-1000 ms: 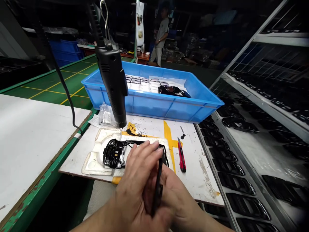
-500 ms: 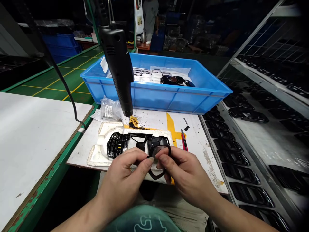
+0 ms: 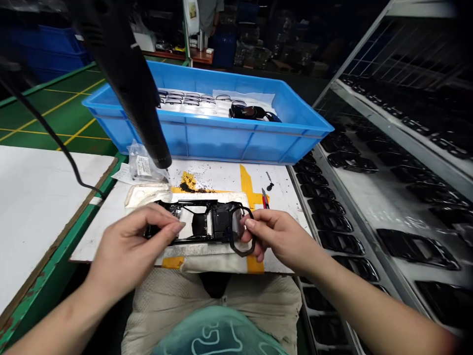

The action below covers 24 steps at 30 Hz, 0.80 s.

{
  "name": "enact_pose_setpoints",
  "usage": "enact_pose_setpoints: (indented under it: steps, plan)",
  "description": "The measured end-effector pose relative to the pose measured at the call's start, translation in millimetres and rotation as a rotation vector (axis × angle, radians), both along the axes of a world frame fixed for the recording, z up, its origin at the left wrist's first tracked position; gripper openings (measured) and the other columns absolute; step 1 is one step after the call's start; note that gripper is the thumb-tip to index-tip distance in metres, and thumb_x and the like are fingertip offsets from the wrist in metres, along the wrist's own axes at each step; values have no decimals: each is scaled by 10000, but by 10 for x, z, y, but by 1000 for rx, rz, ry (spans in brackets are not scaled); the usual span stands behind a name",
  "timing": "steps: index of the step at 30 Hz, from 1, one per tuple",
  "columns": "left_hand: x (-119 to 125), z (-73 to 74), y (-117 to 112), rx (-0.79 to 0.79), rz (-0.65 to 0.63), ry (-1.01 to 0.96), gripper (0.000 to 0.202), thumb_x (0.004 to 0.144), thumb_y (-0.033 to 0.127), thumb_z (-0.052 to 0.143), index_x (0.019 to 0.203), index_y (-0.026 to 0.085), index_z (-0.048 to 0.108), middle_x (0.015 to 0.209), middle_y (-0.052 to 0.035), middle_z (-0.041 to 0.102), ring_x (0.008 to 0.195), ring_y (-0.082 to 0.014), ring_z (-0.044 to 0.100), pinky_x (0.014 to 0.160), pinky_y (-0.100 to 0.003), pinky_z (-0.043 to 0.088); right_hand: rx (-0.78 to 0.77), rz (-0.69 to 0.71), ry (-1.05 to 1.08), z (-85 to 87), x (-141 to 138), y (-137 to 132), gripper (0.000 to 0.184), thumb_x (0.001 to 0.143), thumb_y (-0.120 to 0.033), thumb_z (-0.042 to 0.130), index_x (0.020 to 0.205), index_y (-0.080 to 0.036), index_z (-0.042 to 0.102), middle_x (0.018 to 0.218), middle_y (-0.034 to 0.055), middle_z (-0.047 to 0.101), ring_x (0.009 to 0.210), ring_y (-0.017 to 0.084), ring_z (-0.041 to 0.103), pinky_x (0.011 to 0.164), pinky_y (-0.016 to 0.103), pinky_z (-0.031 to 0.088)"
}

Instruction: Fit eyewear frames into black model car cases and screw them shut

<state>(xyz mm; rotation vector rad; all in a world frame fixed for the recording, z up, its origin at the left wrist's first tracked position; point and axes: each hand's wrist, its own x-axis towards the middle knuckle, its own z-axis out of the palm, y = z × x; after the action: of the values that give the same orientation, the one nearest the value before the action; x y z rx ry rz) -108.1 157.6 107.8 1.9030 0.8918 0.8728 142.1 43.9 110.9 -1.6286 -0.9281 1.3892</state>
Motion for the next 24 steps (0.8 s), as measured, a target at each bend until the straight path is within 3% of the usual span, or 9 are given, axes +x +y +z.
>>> enact_pose_setpoints:
  steps: [2, 3, 5, 6, 8, 11, 15, 20, 24]
  plan:
    - [-2, 6, 157, 193, -157, 225, 175, 884, 406, 671, 938, 241, 691, 1043, -44, 711, 983, -221, 660, 870, -327, 527, -29, -30, -34, -51, 131, 0, 365, 867, -508, 642, 857, -145, 597, 772, 40, 688, 472, 87, 589, 457, 206, 501]
    - [17, -5, 222, 282, -275, 382, 343, 861, 472, 681, 1120, 247, 670, 1222, -81, 670, 1125, -277, 622, 959, -390, 506, -38, -49, -59, -71, 192, -3, 358, 863, -498, 653, 912, -148, 599, 771, 41, 692, 474, 93, 591, 456, 210, 505]
    - [79, -55, 325, 443, -455, 654, 792, 772, 557, 739, 1424, 196, 472, 1493, -171, 464, 1353, -381, 447, 1095, -507, 407, -41, -99, -126, -99, 310, -10, 377, 854, -472, 680, 1034, -158, 576, 767, 36, 698, 479, 99, 591, 453, 211, 505]
    - [114, -92, 365, 507, -505, 742, 958, 728, 558, 774, 1493, 151, 365, 1548, -212, 371, 1408, -409, 362, 1131, -536, 358, -36, -127, -165, -111, 372, -9, 395, 851, -464, 691, 1074, -165, 559, 761, 31, 699, 480, 98, 587, 449, 206, 499]
    - [172, -169, 435, 569, -546, 818, 1069, 690, 497, 814, 1517, 78, 282, 1538, -259, 354, 1407, -413, 352, 1144, -521, 345, -27, -171, -232, -147, 499, 1, 403, 848, -469, 701, 1073, -173, 547, 763, 33, 703, 486, 99, 581, 446, 204, 490]
    - [206, -244, 510, 513, -577, 788, 1021, 703, 431, 789, 1510, 76, 275, 1425, -226, 475, 1271, -361, 486, 1066, -459, 437, -35, -194, -279, -249, 671, 43, 394, 834, -504, 706, 993, -174, 560, 766, 47, 705, 495, 116, 580, 439, 228, 488]
    - [165, -218, 513, 492, -545, 637, 976, 712, 355, 735, 1506, 78, 240, 1396, -220, 465, 1261, -359, 470, 1059, -480, 429, -17, -227, -321, -361, 725, 139, 369, 830, -490, 711, 961, -179, 562, 750, 35, 699, 497, 113, 570, 459, 232, 477]
    - [108, -100, 437, 540, -469, 496, 1018, 696, 399, 734, 1505, 87, 201, 1427, -215, 437, 1282, -365, 449, 1086, -496, 392, 17, -119, -235, -339, 461, 268, 353, 719, -412, 804, 927, -181, 636, 663, -8, 654, 551, 149, 586, 531, 267, 499]
    - [76, -93, 441, 549, -451, 467, 1033, 701, 434, 738, 1508, 93, 191, 1426, -205, 444, 1314, -358, 430, 1127, -485, 347, 34, -101, -134, -395, 259, 308, 467, 702, -542, 767, 984, -179, 686, 718, 25, 684, 704, 221, 653, 664, 338, 553]
